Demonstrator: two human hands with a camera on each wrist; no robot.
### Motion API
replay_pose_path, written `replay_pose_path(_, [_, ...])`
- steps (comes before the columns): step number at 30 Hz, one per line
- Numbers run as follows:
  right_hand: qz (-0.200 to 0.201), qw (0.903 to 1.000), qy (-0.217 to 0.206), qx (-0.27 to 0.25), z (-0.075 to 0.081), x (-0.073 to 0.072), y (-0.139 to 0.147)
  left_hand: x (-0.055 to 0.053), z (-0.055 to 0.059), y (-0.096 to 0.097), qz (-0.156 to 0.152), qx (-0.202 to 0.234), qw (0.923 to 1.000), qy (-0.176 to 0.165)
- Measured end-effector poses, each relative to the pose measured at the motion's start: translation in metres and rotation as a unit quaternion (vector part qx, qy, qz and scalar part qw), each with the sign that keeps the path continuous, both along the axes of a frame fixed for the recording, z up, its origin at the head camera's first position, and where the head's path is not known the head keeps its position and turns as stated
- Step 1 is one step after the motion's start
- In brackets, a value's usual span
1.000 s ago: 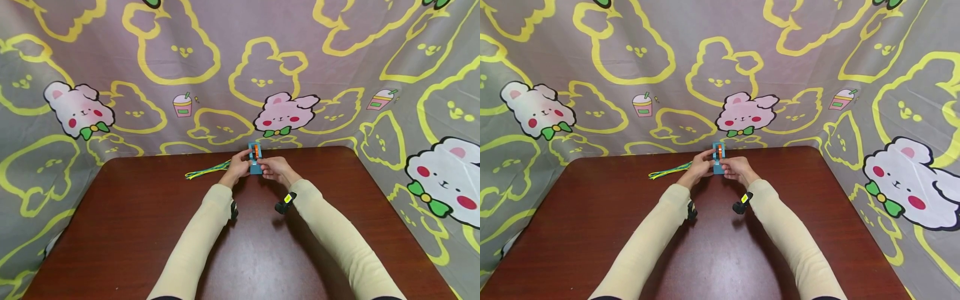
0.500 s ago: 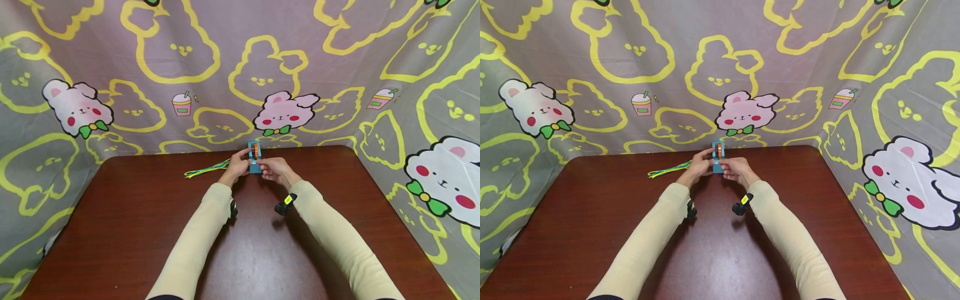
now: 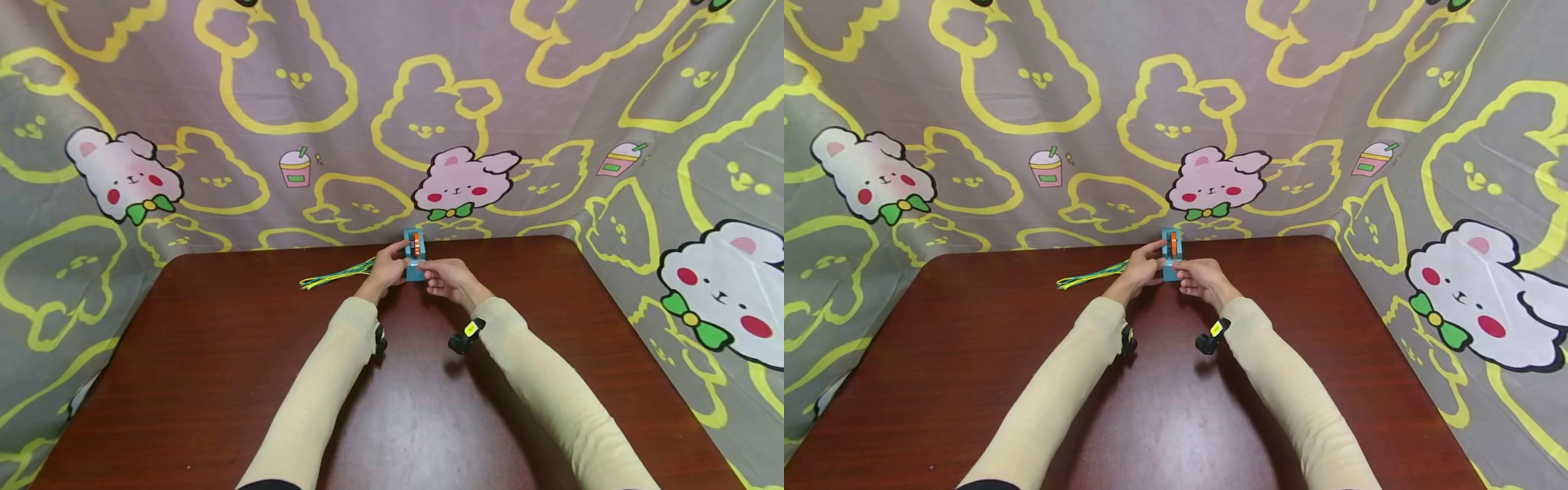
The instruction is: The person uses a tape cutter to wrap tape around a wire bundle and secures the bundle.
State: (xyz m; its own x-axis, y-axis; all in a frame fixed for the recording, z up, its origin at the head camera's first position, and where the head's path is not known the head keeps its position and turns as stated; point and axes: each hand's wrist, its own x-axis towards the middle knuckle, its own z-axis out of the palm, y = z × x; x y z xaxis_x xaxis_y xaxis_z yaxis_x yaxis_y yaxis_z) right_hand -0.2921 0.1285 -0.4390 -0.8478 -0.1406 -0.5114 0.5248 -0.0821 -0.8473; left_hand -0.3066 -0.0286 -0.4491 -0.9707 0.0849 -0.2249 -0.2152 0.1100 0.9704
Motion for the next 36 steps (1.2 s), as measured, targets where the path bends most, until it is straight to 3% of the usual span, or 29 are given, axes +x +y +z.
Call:
replay_pose_path(20, [0.004,1.0000,0.000,-0.007,0.002,0.008,0.001,-0.001,0.006,0.001,-0.012,-0.001,0.9999,0.002])
replay_pose_path(27, [0.002,0.9999,0.002,-0.014,0.001,0.011,0.002,-0.004,0.005,0.000,-0.015,-0.005,0.9999,-0.002])
replay_pose_path(36, [0.006,0.9998,0.007,-0.019,-0.001,0.017,0.000,0.000,0.003,-0.001,-0.011,0.002,0.9999,-0.006])
